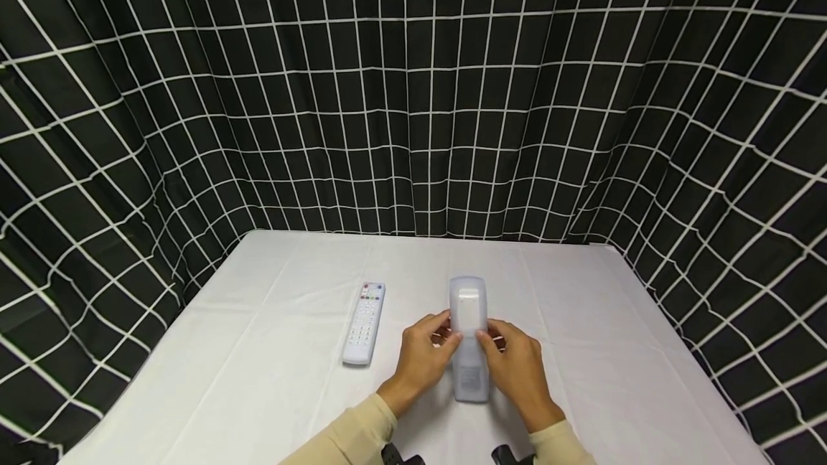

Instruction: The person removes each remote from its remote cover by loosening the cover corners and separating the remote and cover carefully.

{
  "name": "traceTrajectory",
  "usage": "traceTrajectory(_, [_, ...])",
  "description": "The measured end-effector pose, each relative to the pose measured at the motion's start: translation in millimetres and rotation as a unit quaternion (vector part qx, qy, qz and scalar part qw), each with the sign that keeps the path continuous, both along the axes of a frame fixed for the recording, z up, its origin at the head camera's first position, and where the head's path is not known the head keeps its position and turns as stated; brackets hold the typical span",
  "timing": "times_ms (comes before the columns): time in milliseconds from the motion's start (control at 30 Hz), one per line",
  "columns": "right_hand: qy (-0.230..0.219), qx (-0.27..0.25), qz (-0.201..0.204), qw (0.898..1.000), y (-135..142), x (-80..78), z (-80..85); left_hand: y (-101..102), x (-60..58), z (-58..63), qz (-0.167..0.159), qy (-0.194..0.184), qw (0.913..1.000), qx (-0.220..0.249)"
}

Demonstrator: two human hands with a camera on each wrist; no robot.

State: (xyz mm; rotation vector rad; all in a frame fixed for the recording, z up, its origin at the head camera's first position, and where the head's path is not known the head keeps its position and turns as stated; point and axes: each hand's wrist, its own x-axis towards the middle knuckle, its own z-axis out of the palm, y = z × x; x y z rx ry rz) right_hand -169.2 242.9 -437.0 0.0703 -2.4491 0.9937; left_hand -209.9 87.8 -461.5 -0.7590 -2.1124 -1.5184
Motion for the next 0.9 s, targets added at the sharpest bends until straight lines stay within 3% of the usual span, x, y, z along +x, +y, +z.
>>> traceTrajectory(333, [-0.002,-0.004,-0.022,1.0,-6.6,-3.8,-0.2,3.1,1.8,-1.6,0.024,-0.066,0.9975,0.01])
traceTrajectory(567, [0.02,0.003,-0.033,0.999,-6.8,-6.8,-0.8,5.2,1.1,1.2,0.016,-0.099,0.9945,-0.03])
traceTrajectory(900, [-0.055,-0.016,-0.037,0.998,-4.9,-7.7,0.8,6.7,1.9,3.9,0.006,-0.15,0.9879,-0.042])
